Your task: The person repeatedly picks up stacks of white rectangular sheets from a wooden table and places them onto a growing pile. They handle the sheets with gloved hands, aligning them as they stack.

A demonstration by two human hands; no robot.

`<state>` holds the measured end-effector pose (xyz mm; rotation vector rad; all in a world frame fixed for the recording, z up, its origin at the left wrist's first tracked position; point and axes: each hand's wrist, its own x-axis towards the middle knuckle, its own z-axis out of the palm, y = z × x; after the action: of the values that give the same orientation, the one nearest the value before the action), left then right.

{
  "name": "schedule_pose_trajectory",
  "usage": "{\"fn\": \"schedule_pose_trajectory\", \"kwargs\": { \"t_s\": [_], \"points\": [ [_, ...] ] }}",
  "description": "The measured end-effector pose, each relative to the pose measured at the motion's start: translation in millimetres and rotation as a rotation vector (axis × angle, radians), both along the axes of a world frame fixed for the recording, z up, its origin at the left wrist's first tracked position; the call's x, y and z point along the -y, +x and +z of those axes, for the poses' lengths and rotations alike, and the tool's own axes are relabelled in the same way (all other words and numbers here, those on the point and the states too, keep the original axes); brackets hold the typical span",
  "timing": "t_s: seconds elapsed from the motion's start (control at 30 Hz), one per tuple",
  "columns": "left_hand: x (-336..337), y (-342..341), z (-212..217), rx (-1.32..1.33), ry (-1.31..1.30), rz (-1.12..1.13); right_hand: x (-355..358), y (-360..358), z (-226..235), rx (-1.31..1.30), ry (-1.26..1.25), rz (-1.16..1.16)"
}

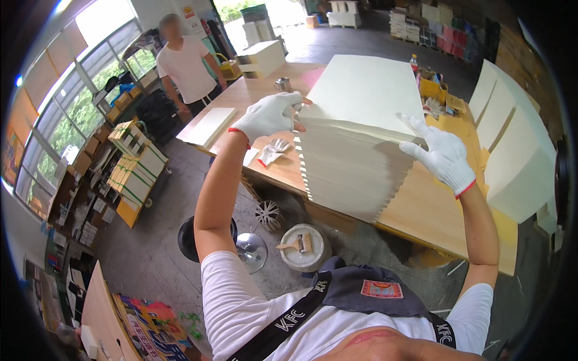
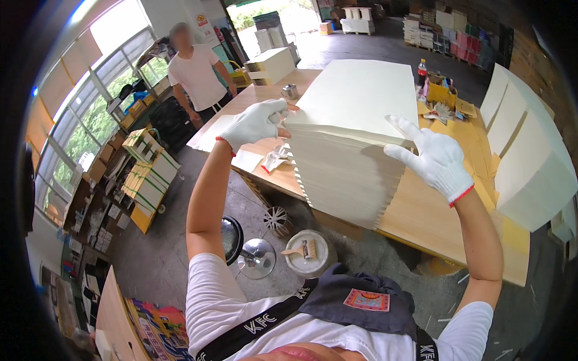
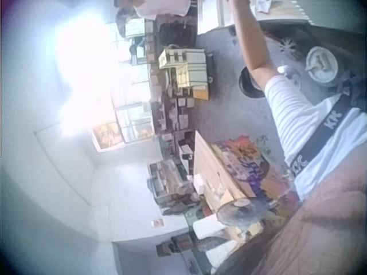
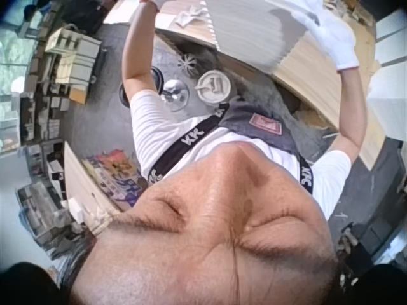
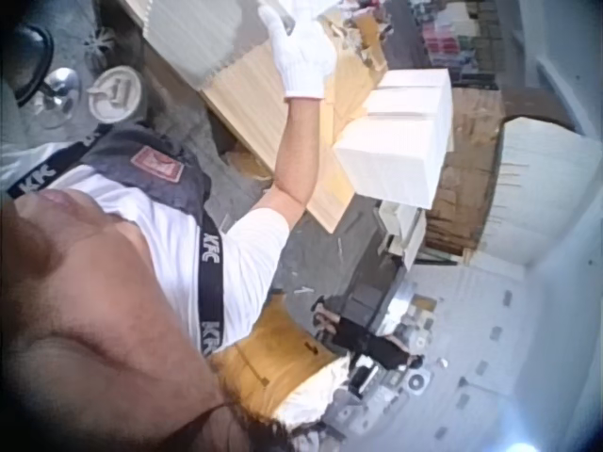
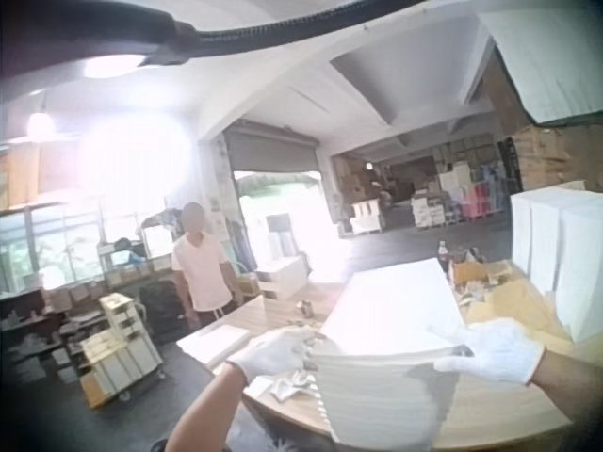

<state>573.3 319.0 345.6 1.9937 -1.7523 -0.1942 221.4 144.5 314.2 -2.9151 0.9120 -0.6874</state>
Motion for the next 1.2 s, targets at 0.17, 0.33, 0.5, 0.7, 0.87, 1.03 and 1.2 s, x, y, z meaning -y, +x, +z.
{"fn": "schedule_pose_trajectory", "kwargs": {
  "t_s": [0.17,0.33,0.5,0.7,0.87,1.03,1.2],
  "points": [
    [16.2,11.9,-5.6,-0.189,-0.026,-0.03,-10.5,-2.4,-14.8,0.103,-0.198,0.03],
    [20.1,15.2,-7.0,-0.182,0.002,-0.057,-14.6,-2.2,-21.5,0.138,-0.28,0.035],
    [15.5,12.0,-10.3,-0.102,-0.042,-0.023,-20.2,-2.6,-24.6,0.214,-0.282,0.083],
    [14.2,10.5,-15.8,-0.105,-0.077,-0.005,-16.5,-3.5,-34.0,0.313,-0.215,0.161],
    [14.3,17.6,-20.7,-0.03,-0.12,-0.038,-20.9,-6.4,-30.4,0.309,-0.149,0.17],
    [17.4,23.4,-28.1,-0.02,-0.169,-0.079,-20.5,-5.5,-30.2,0.26,-0.229,0.129],
    [33.5,31.3,-41.0,-0.255,-0.297,-0.242,-12.1,-11.3,-34.0,0.279,-0.268,0.171]
  ]
}}
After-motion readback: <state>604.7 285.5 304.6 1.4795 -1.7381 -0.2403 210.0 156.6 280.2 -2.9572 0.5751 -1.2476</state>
